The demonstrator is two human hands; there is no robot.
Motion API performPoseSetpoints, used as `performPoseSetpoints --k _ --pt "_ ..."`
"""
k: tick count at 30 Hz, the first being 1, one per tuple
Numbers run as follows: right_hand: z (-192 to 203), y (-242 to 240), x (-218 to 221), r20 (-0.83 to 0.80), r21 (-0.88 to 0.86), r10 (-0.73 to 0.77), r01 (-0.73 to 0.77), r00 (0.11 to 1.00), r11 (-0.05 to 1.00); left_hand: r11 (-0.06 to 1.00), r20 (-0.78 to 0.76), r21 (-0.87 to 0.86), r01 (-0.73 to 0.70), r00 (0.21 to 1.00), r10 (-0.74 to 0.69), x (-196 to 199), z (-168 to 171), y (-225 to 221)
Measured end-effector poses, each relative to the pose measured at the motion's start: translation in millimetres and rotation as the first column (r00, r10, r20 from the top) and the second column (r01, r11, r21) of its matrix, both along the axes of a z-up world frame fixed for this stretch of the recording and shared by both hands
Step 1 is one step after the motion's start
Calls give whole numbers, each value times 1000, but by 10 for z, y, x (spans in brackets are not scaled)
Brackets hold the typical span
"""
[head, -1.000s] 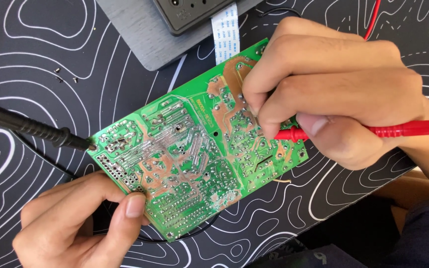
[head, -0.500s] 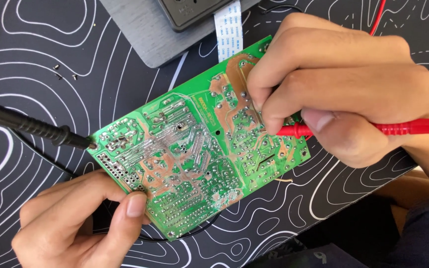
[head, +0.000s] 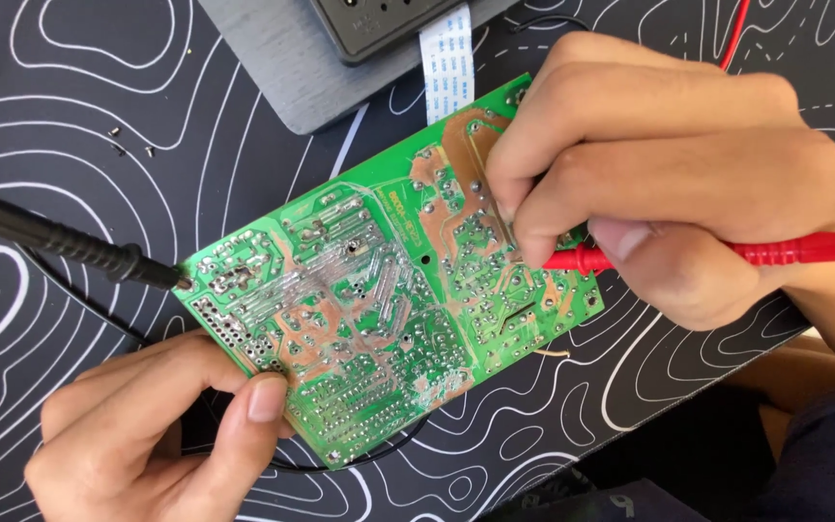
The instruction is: Testing a circuit board using multimeter probes to check various contact points.
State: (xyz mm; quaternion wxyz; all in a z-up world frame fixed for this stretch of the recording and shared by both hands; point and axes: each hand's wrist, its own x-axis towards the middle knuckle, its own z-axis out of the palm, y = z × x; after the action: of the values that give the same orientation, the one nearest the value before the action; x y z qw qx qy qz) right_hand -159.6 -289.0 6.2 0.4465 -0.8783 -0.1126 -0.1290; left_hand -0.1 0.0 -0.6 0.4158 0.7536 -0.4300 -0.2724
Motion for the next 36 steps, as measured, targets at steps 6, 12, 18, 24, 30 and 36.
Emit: performPoseSetpoints --k 6,12,18,24,30,36 --pt "171 -43 61 -55 -80 46 -51 997 995 993 10 6 116 993 -116 106 29 17" --pt "453 39 -46 -220 -224 -39 -12 975 975 986 11 -19 166 986 -166 171 4 74" --pt "443 -15 -320 -337 -337 -207 88 918 937 995 101 -16 97 990 -95 120 -46 103" --pt "670 51 -282 -249 -193 -195 149 949 970 997 41 -52 -57 997 59 31 -21 75" --pt "509 39 -278 -91 -72 -120 114 989 991 980 437 -176 -90 885 160 275 -88 86" --pt "273 29 -291 -62 -13 -74 74 995 997 981 406 1 -194 897 176 645 -5 -447"
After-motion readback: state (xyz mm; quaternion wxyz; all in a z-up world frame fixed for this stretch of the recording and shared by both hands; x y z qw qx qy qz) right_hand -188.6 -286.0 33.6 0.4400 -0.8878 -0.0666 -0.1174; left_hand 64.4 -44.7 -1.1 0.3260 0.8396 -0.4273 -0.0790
